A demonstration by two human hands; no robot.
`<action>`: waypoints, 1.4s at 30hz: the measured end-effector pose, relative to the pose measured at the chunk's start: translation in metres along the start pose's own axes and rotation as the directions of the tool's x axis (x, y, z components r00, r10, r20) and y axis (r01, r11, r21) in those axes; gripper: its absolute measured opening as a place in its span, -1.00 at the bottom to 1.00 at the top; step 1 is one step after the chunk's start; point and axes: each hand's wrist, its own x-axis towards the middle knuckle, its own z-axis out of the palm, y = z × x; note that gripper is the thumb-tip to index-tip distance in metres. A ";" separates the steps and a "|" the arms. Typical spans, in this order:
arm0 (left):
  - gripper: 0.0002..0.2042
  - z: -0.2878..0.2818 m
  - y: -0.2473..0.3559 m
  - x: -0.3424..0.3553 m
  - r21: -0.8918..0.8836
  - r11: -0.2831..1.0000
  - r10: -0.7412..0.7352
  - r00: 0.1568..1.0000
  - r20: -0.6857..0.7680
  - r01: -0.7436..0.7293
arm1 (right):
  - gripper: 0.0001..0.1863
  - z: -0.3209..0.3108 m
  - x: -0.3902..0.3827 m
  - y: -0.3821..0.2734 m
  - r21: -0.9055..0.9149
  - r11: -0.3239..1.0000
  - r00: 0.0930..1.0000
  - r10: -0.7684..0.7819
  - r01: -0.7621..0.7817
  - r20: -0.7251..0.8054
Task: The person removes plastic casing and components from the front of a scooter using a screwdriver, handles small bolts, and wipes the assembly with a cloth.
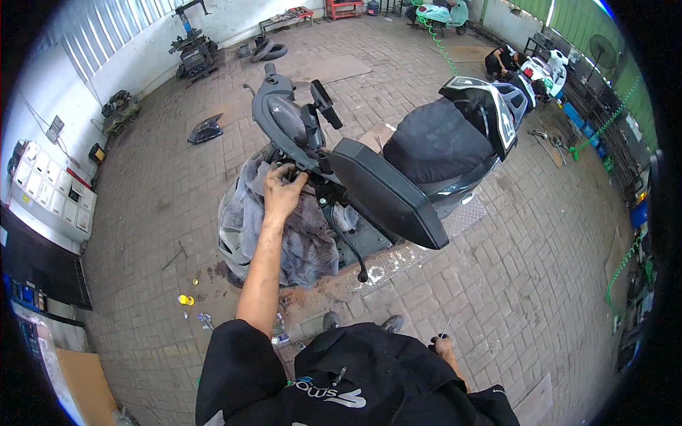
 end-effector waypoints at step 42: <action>-0.71 -0.009 0.004 0.005 0.084 0.996 0.040 0.999 0.017 -0.042 | -0.56 0.000 -0.006 -0.009 0.103 0.995 0.999 -0.014 0.009 0.044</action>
